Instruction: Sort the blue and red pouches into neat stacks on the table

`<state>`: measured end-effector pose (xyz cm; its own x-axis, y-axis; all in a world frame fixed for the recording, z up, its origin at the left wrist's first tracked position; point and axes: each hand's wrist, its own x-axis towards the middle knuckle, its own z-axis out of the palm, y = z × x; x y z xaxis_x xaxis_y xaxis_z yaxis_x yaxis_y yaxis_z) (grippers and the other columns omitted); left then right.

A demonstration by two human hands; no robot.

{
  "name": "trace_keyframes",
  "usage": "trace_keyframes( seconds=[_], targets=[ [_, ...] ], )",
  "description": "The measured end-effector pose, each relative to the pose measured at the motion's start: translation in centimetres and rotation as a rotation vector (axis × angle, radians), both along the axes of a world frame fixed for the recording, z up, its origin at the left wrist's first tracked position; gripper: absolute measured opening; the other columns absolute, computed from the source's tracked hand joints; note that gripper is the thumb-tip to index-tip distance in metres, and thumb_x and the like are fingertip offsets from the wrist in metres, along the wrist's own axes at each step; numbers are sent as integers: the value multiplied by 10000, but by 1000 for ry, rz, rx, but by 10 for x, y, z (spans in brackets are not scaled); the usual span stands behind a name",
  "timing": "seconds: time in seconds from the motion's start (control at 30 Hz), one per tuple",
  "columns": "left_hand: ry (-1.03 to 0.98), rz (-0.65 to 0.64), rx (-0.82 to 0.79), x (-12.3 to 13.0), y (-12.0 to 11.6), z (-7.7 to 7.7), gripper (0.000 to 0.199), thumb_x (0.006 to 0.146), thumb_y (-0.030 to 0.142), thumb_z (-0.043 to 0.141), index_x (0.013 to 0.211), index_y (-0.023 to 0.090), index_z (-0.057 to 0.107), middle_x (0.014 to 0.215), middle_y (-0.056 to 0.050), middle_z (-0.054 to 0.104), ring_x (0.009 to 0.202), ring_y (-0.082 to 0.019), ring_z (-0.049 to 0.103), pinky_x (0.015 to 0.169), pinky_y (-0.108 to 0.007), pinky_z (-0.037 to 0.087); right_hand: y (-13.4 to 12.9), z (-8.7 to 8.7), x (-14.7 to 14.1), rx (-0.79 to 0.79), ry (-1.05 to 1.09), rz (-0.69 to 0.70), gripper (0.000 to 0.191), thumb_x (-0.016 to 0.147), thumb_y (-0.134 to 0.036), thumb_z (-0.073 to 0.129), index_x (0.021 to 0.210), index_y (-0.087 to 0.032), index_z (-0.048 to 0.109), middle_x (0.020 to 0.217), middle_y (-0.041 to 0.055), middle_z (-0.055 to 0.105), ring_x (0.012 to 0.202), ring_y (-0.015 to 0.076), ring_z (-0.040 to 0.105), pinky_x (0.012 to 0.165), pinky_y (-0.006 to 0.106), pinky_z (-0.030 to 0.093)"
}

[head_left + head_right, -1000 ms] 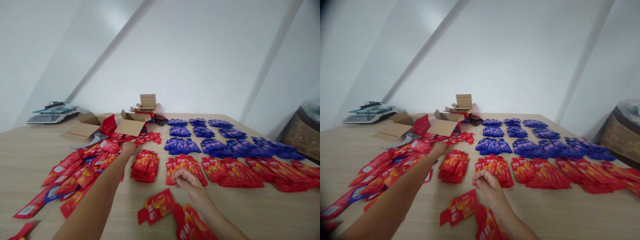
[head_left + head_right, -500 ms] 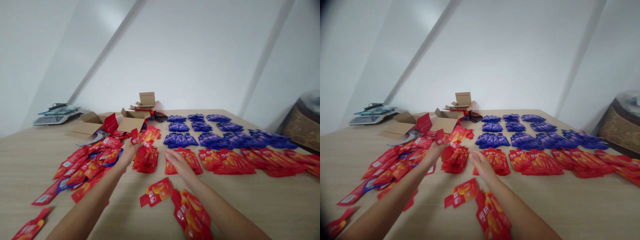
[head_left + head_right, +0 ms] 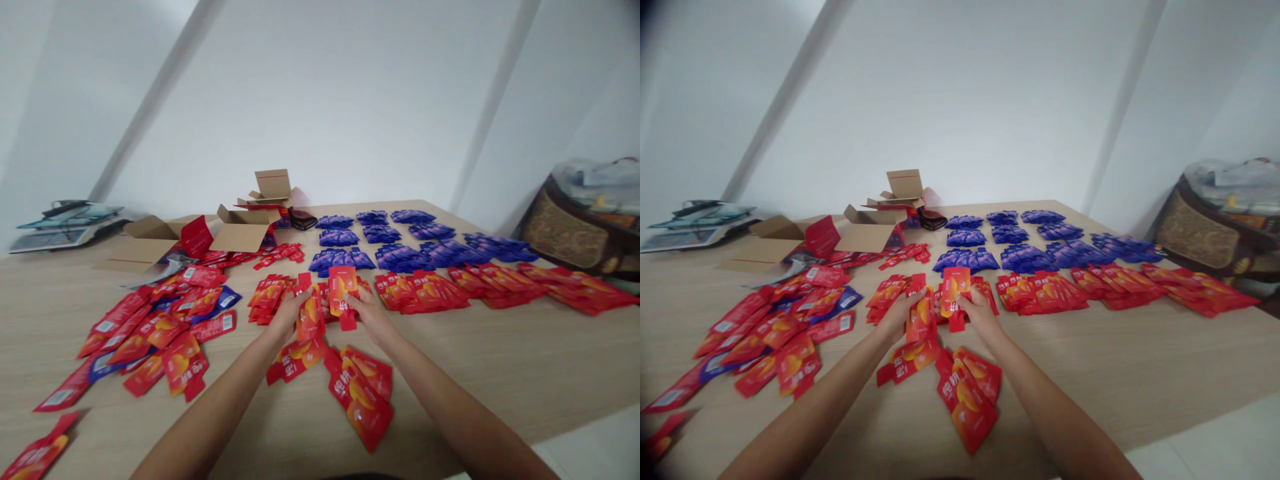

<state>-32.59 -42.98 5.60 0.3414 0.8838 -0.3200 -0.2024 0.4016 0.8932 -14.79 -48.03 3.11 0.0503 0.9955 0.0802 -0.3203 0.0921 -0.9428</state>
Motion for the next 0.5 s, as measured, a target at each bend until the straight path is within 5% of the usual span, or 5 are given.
trace_keyframes(
  seconds=[0.1,0.3,0.4,0.5],
  targets=[
    [15,37,-9,5,2,9,150,853,266,580,938,151,623,692,-56,717,598,-194,693,585,-287,570,-6,18,21,175,-453,170,279,727,-263,590,993,-195,641,962,17,695,859,201,630,762,319,478],
    [-13,-271,-186,31,-8,19,413,872,526,512,999,152,632,771,-74,728,754,-223,708,665,-299,570,-9,66,17,582,-1574,239,152,712,-156,530,808,-147,648,850,99,665,820,237,578,795,361,399],
    [-117,-291,-231,43,-12,19,546,849,629,465,1003,130,624,822,-84,724,805,-230,704,705,-315,572,0,72,6,737,-1754,185,228,717,-168,552,923,-111,632,955,143,632,937,270,533,887,403,350],
    [-199,-271,-182,45,-11,12,530,868,594,467,1017,106,611,863,-102,719,805,-222,705,731,-325,574,8,67,7,784,-1715,-15,340,744,-178,568,1079,-120,589,1152,150,552,1112,298,433,989,436,279]
  ],
)
